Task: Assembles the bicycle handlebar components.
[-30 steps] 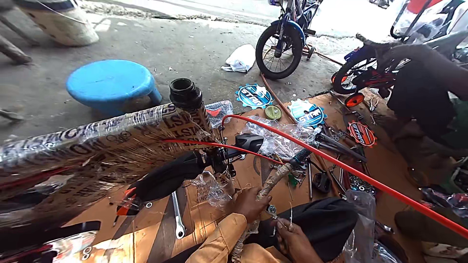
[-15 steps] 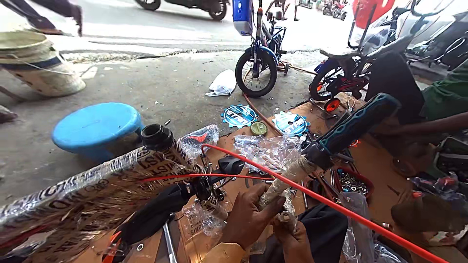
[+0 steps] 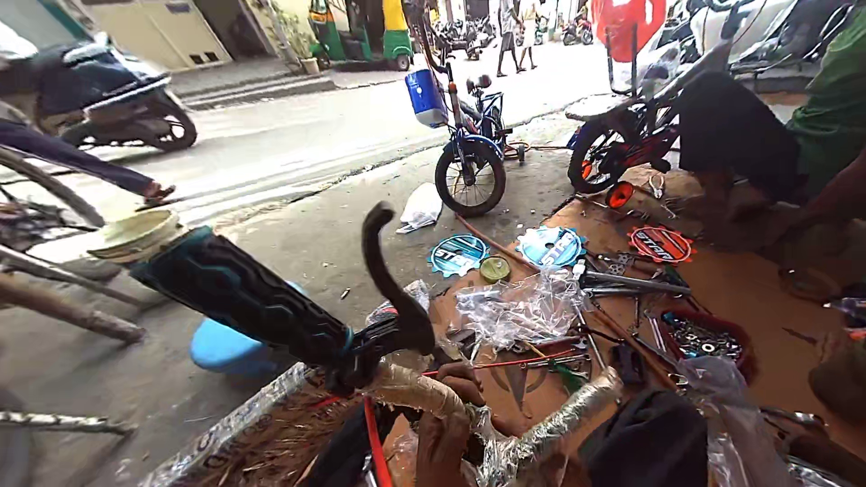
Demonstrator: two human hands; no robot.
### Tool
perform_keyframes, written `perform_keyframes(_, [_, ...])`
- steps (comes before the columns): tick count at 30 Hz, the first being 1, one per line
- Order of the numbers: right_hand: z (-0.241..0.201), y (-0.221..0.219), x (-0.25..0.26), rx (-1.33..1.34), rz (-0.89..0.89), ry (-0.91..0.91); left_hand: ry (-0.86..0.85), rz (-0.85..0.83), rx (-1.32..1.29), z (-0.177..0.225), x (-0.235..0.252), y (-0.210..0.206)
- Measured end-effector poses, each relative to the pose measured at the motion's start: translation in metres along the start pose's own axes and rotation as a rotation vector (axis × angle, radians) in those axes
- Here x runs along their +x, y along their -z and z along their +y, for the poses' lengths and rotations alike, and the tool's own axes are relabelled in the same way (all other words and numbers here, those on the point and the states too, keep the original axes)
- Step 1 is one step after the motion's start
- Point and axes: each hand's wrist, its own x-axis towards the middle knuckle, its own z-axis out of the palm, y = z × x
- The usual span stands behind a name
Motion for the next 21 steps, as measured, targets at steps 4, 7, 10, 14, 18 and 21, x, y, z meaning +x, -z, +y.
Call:
perform_keyframes(4, [-0.002, -0.017, 0.014, 0.044, -0.130, -0.002, -0.006, 0.038, -0.069, -0.007, -0.010, 0.010])
perform_keyframes(7, [0.018, -0.013, 0.013, -0.114, -0.285, 0.083, 0.170, -0.052, -0.131, -0.002, -0.018, 0.020])
perform_keyframes(10, [0.039, 0.000, 0.013, -0.289, -0.411, 0.188, 0.361, -0.058, -0.306, -0.022, -0.029, 0.031])
perform_keyframes(14, [0.036, 0.026, 0.031, -0.479, -0.587, 0.365, 0.504, 0.025, -0.220, -0.006, -0.029, 0.007])
perform_keyframes(18, [0.032, 0.058, 0.044, -0.575, -0.605, 0.430, 0.681, -0.029, -0.074, 0.002, -0.015, -0.014])
perform_keyframes(21, [0.026, 0.076, 0.045, -0.523, -0.692, 0.326, 0.629, -0.179, -0.120, -0.009, -0.016, -0.013])
